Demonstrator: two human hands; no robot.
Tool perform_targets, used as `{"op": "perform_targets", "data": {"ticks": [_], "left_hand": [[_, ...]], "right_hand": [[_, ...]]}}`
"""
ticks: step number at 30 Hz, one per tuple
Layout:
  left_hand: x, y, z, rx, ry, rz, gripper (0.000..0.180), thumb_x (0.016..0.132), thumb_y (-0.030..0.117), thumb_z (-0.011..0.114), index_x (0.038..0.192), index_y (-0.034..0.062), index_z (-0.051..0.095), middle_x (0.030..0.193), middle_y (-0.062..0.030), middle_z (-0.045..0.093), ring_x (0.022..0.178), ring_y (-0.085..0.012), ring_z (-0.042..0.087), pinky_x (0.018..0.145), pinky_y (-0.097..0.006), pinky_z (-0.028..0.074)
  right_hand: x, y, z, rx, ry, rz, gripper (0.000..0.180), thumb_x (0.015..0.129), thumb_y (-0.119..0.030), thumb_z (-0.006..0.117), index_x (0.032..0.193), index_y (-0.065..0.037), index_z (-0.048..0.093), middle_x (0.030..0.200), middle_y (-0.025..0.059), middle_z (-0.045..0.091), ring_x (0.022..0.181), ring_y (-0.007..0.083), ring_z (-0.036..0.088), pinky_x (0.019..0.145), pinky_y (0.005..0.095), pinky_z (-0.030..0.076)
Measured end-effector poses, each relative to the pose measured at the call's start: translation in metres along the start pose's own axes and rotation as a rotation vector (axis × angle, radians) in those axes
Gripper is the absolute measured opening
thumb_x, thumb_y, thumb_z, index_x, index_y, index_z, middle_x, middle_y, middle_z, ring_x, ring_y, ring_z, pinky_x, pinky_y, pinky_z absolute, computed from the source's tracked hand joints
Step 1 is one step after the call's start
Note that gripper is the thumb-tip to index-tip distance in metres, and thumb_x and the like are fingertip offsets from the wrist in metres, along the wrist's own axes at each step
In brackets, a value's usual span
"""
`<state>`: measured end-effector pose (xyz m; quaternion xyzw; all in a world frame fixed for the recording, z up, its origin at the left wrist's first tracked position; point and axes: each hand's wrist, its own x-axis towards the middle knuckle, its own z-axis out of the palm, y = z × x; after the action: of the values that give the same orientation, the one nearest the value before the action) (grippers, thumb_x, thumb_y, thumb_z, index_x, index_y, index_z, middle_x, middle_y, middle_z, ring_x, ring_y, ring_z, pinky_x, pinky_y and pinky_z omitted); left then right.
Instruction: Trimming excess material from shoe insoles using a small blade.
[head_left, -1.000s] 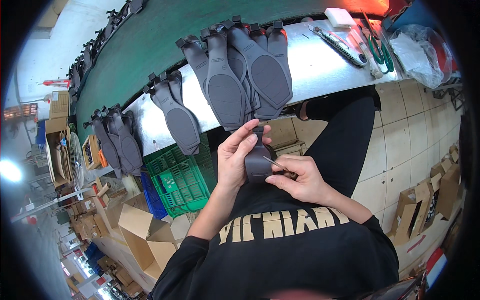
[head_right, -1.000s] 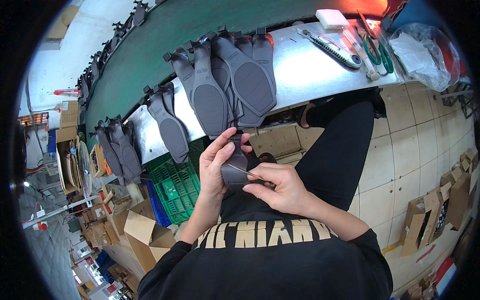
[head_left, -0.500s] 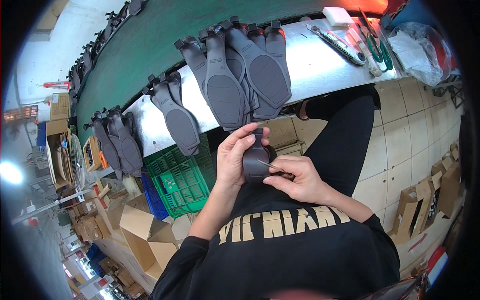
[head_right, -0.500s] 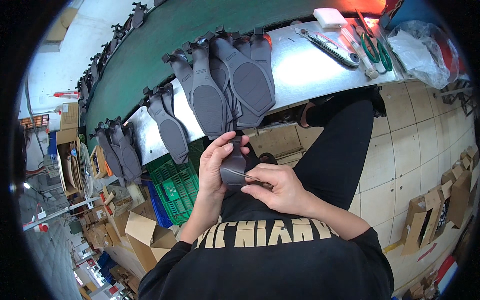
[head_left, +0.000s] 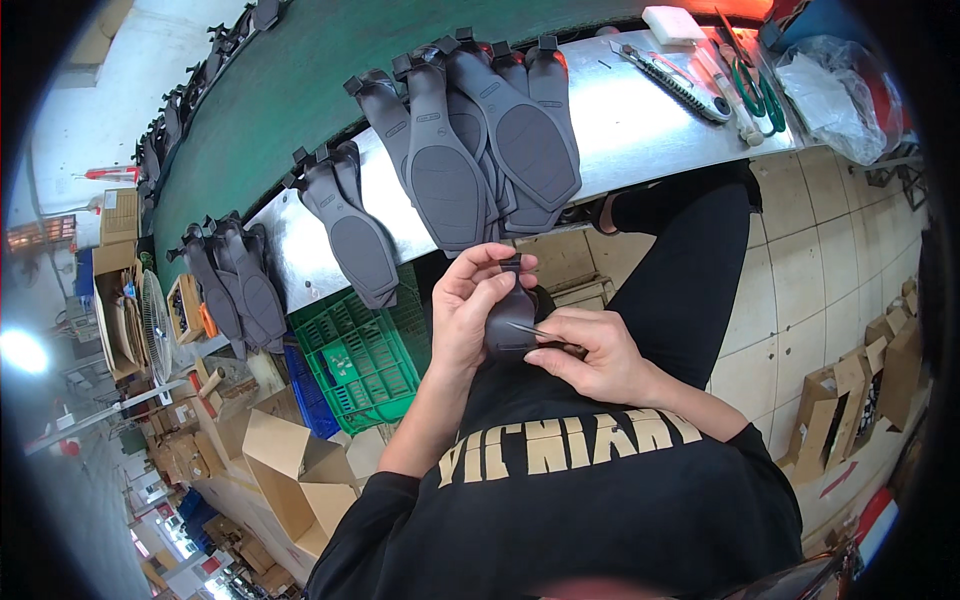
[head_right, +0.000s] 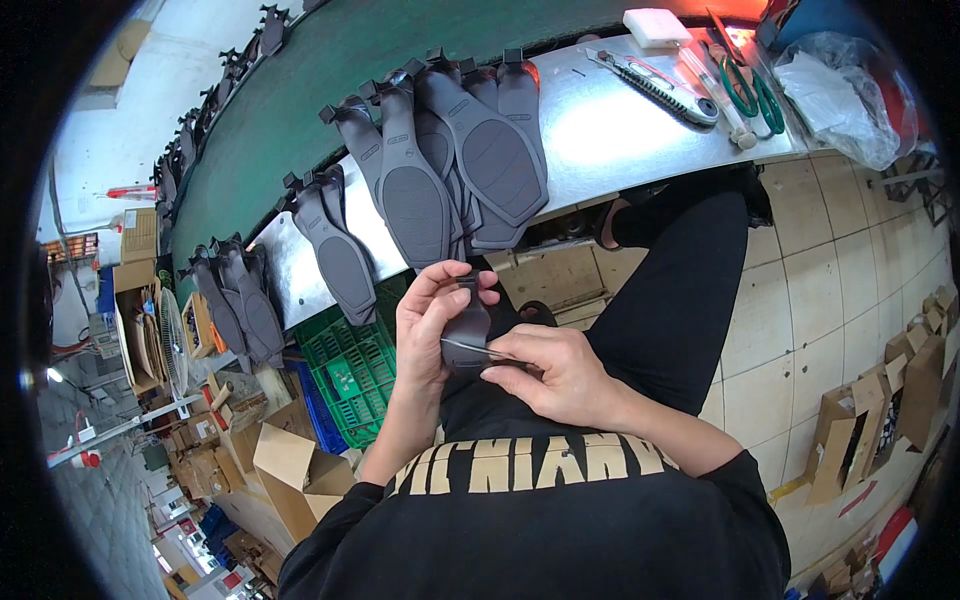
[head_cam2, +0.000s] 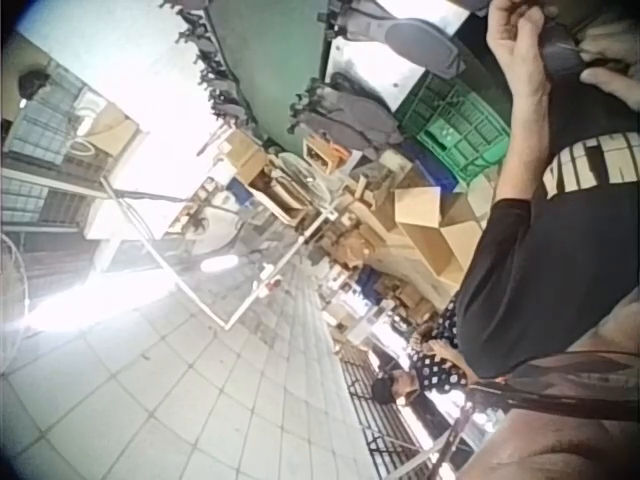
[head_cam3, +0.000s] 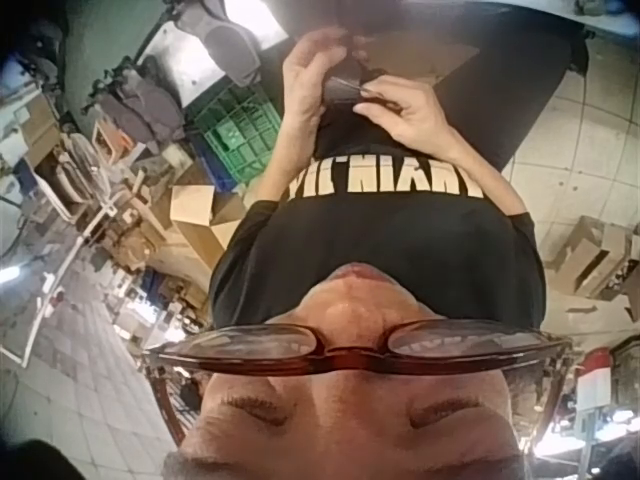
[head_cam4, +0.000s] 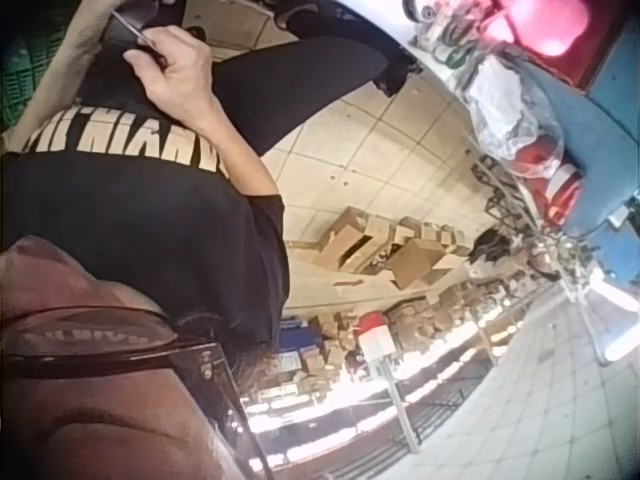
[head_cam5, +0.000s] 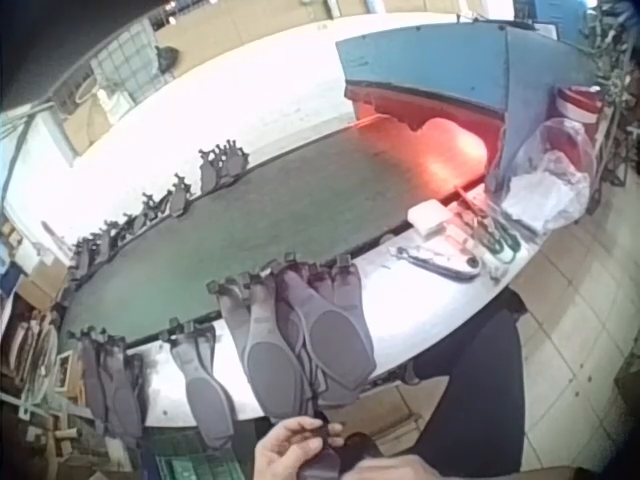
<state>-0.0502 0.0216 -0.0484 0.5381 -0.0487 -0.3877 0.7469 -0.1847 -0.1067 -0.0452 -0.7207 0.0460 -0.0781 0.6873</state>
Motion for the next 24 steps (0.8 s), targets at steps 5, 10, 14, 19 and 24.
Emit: {"op": "perform_targets", "data": {"ticks": [5,10,14,19,24], "left_hand": [[0.001,0.002,-0.001,-0.008,0.015,-0.031,0.02,0.091,-0.002,0.056,0.11,-0.001,0.061,0.105,-0.0178,0.069,0.089,-0.019,0.068,0.078,-0.03,0.056],[0.002,0.0,0.001,-0.03,0.039,-0.046,0.019,0.09,-0.001,0.056,0.108,-0.0014,0.062,0.103,-0.0179,0.069,0.088,-0.0192,0.068,0.077,-0.03,0.057],[-0.001,-0.001,-0.006,-0.027,0.053,-0.027,0.019,0.089,-0.001,0.055,0.106,-0.0011,0.063,0.1,-0.0179,0.069,0.084,-0.0193,0.068,0.076,-0.032,0.057],[0.0,-0.002,-0.005,-0.044,0.08,-0.003,0.018,0.087,-0.002,0.056,0.104,-0.0012,0.063,0.099,-0.0173,0.07,0.084,-0.0197,0.068,0.076,-0.032,0.057],[0.002,0.003,0.006,-0.121,-0.129,-0.014,0.056,0.092,0.024,0.057,0.14,-0.0019,0.043,0.122,-0.0209,0.062,0.112,-0.0242,0.06,0.095,-0.035,0.048]], "right_hand": [[0.0,-0.001,0.0,-0.005,-0.003,-0.008,0.019,0.081,-0.006,0.074,0.097,0.002,0.066,0.079,0.0089,0.063,0.063,0.0192,0.06,0.055,0.0288,0.046],[0.001,0.003,0.003,0.009,0.035,-0.073,0.014,0.082,-0.002,0.073,0.092,0.004,0.065,0.075,0.0071,0.06,0.057,0.0121,0.053,0.05,0.0248,0.04],[0.0,-0.002,0.001,0.011,-0.03,-0.001,0.017,0.081,-0.006,0.073,0.095,0.0,0.067,0.078,0.0086,0.063,0.064,0.019,0.06,0.056,0.0293,0.046],[0.0,0.002,0.0,-0.02,0.001,-0.078,0.016,0.081,-0.005,0.073,0.094,0.001,0.067,0.078,0.0086,0.063,0.064,0.0189,0.06,0.056,0.0291,0.046],[-0.001,0.009,-0.003,0.033,0.085,-0.075,0.012,0.082,0.0,0.072,0.091,0.003,0.065,0.074,0.0057,0.058,0.06,0.0103,0.053,0.052,0.024,0.039]]}}
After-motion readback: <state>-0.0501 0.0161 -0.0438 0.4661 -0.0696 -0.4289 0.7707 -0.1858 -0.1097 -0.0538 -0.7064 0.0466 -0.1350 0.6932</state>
